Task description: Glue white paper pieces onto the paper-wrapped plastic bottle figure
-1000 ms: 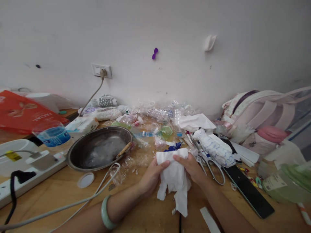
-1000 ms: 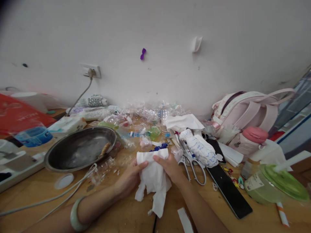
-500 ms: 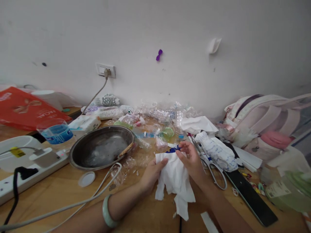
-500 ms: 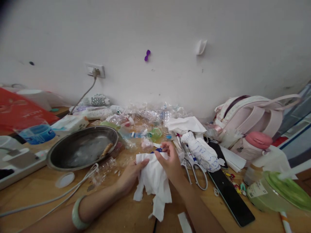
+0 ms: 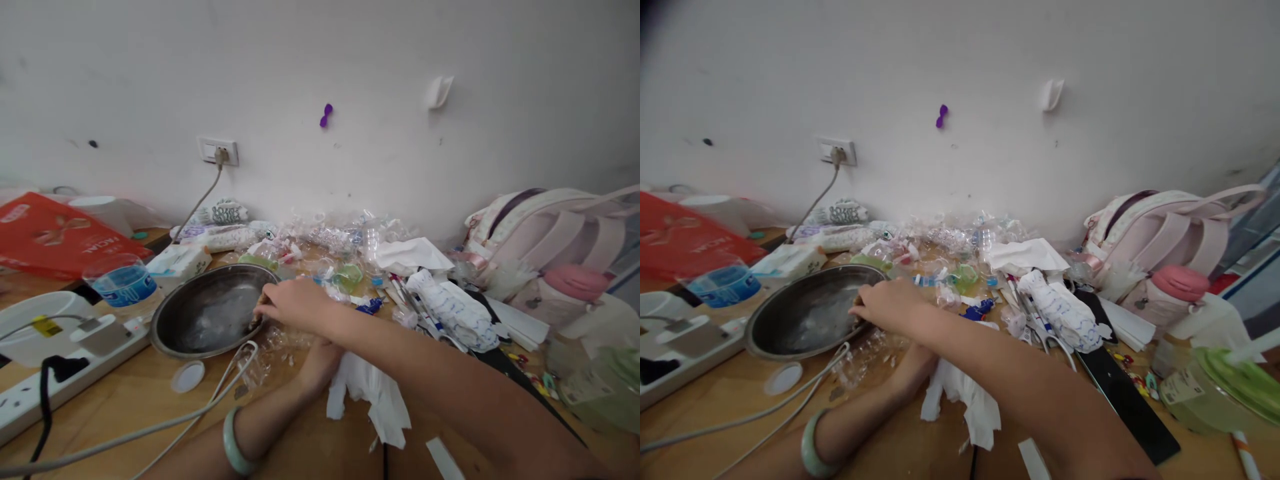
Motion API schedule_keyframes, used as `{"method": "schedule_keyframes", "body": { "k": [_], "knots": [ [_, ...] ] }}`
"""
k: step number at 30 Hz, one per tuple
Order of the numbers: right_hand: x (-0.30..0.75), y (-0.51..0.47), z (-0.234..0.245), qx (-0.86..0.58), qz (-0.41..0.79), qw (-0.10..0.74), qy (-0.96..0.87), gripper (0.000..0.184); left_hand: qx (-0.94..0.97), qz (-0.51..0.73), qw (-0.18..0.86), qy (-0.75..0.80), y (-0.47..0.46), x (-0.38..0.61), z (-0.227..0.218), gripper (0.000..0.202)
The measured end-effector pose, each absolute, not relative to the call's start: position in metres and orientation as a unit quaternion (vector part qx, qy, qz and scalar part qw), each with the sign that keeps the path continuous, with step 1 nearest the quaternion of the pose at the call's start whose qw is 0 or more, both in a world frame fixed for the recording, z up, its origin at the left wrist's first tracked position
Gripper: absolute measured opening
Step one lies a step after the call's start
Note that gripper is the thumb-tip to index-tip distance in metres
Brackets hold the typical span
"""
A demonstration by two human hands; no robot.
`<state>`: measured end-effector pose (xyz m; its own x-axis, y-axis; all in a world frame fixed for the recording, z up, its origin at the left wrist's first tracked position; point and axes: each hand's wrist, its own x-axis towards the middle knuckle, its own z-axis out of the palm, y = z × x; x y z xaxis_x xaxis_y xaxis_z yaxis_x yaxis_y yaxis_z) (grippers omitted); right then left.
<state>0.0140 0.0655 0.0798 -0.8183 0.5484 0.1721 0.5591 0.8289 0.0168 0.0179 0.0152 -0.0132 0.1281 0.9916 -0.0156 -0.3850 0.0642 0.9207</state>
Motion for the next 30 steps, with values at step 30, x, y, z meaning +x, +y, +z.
{"method": "schedule_keyframes", "body": {
  "k": [30],
  "knots": [
    [0.122,0.094,0.096,-0.488,0.370,0.531,-0.585,0.041,0.300,0.533,0.674,0.415,0.008,0.021,-0.012,0.039]
  ]
}}
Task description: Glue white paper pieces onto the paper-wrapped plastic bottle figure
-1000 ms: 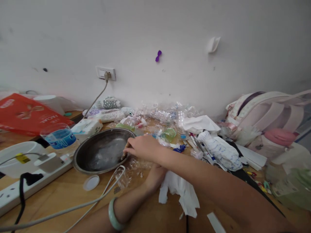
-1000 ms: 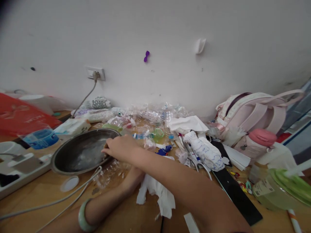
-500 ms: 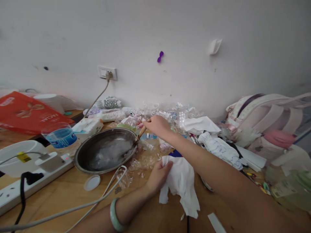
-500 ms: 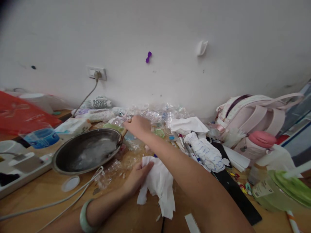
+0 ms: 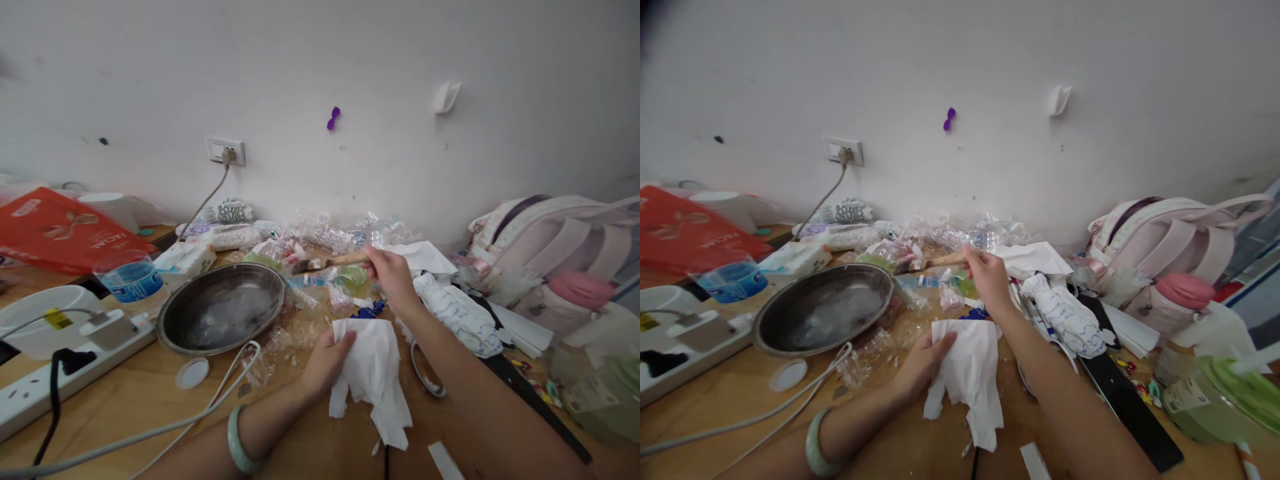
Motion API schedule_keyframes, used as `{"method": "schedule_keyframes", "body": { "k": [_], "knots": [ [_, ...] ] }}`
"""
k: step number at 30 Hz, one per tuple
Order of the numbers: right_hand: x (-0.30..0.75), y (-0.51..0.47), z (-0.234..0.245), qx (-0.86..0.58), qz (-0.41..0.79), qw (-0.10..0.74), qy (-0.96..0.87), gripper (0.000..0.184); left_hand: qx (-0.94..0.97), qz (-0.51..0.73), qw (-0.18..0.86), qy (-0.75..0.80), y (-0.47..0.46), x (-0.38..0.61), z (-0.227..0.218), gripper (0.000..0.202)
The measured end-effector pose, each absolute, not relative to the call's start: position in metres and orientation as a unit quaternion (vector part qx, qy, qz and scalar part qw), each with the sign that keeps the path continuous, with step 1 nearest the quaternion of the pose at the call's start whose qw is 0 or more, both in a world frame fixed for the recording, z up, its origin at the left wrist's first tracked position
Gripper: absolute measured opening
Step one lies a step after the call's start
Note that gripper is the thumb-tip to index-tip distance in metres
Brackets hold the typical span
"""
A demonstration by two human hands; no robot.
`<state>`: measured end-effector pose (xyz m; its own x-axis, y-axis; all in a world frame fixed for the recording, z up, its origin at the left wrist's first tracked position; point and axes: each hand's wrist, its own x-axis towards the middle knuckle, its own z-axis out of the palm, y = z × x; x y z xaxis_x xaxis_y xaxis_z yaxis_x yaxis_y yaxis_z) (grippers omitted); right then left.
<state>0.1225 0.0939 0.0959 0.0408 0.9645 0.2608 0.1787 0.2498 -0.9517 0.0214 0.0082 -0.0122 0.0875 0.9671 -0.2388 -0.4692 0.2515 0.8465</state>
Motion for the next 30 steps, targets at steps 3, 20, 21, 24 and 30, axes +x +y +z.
{"method": "schedule_keyframes", "body": {
  "k": [3,20,21,24,30],
  "knots": [
    [0.151,0.071,0.067,-0.496,0.388,0.612,-0.478,0.040,0.295,0.534,0.668,0.426,0.010,0.019,-0.010,0.035],
    [0.219,0.039,0.006,-0.421,0.295,0.727,-0.456,0.038,0.256,0.566,0.654,0.432,0.012,0.013,-0.001,0.031],
    [0.219,0.038,0.005,-0.426,0.294,0.717,-0.466,0.039,0.253,0.564,0.656,0.433,0.012,0.013,0.000,0.031],
    [0.218,0.035,0.004,-0.442,0.275,0.690,-0.503,0.042,0.245,0.562,0.663,0.430,0.011,0.014,0.002,0.031],
    [0.220,0.031,0.007,-0.468,0.213,0.647,-0.563,0.042,0.241,0.575,0.664,0.413,0.013,0.013,0.000,0.035]
  ]
}}
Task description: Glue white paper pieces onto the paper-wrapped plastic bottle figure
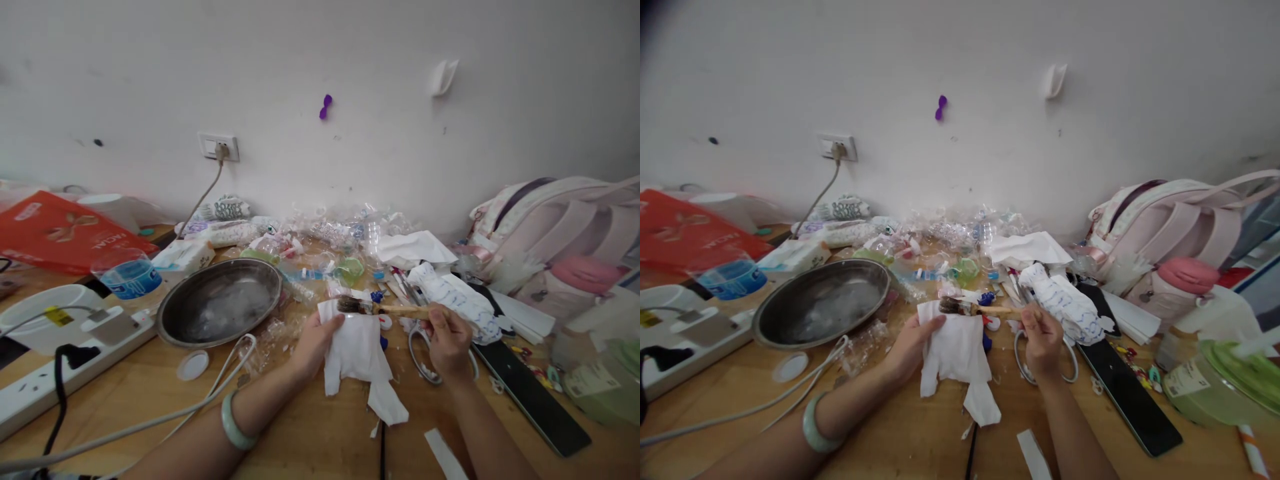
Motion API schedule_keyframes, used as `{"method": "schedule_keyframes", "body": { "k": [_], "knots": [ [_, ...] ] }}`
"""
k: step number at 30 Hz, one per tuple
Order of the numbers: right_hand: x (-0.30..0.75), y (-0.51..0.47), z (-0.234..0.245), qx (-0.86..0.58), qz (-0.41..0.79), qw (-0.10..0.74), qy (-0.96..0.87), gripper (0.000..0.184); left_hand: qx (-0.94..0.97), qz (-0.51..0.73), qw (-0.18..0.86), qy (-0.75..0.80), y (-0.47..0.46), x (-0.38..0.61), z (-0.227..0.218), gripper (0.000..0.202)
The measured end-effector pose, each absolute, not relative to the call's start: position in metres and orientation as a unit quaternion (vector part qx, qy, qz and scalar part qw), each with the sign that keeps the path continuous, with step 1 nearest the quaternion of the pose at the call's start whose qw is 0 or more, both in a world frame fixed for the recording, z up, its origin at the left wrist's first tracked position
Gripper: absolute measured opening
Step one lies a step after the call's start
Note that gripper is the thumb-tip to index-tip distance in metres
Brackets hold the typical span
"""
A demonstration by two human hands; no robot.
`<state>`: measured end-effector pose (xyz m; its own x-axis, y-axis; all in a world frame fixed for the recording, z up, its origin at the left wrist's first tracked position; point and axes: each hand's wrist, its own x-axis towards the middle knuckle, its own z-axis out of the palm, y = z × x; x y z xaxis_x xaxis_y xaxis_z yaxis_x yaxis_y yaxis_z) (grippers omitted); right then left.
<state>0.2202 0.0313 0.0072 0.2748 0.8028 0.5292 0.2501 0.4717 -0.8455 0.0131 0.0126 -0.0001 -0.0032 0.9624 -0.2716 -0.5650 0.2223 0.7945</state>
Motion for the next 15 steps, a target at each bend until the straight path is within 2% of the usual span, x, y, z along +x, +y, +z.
{"method": "schedule_keyframes", "body": {
  "k": [6,12,15],
  "knots": [
    [0.227,0.032,0.011,-0.467,0.169,0.664,-0.559,0.041,0.239,0.595,0.649,0.409,0.015,0.012,-0.004,0.037],
    [0.226,0.038,0.014,-0.486,0.129,0.764,-0.405,0.031,0.234,0.596,0.647,0.415,0.015,0.013,-0.002,0.036],
    [0.211,0.037,0.023,-0.473,0.148,0.773,-0.396,0.032,0.243,0.589,0.646,0.421,0.014,0.014,-0.004,0.035]
  ]
}}
